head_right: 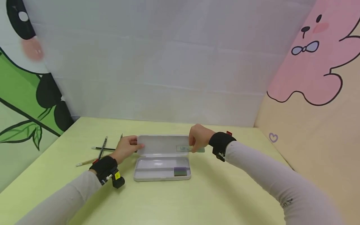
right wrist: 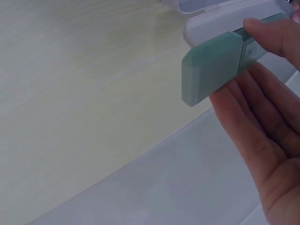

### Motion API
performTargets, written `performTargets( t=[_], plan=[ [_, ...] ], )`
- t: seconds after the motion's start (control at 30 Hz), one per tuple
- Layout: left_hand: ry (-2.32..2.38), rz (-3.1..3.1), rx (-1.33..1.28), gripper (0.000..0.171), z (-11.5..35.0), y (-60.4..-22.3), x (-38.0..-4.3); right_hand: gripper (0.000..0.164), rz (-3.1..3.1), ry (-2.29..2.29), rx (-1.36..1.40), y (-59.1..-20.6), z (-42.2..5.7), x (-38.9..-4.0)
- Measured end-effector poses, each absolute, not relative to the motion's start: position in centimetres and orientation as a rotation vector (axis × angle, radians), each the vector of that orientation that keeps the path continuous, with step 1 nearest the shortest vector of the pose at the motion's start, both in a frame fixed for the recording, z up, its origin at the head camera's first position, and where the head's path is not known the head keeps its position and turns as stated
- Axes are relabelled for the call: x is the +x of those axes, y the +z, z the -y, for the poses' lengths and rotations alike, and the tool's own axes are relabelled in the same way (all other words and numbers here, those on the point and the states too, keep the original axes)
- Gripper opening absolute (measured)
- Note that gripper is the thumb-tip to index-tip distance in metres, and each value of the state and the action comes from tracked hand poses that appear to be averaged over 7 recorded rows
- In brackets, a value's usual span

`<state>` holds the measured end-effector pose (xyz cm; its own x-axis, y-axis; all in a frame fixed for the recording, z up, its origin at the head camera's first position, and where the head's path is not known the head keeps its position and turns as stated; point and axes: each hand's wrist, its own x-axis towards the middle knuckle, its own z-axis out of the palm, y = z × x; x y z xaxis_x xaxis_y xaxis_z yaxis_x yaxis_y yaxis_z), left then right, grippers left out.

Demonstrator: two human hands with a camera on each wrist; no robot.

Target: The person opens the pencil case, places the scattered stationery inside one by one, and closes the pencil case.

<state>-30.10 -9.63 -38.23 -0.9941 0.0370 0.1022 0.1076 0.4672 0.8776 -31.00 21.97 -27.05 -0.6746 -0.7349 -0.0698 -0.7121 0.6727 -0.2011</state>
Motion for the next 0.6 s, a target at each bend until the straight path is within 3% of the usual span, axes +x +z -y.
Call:
performTargets(
  t=[0.6],
  plan=[
    [-1.61,2.636,-0.098,0.028,9.5,-38.2,-30.4,0.011,-2.652,-0.281,-1.349,-28.7,-16.2,-30.9]
  ],
)
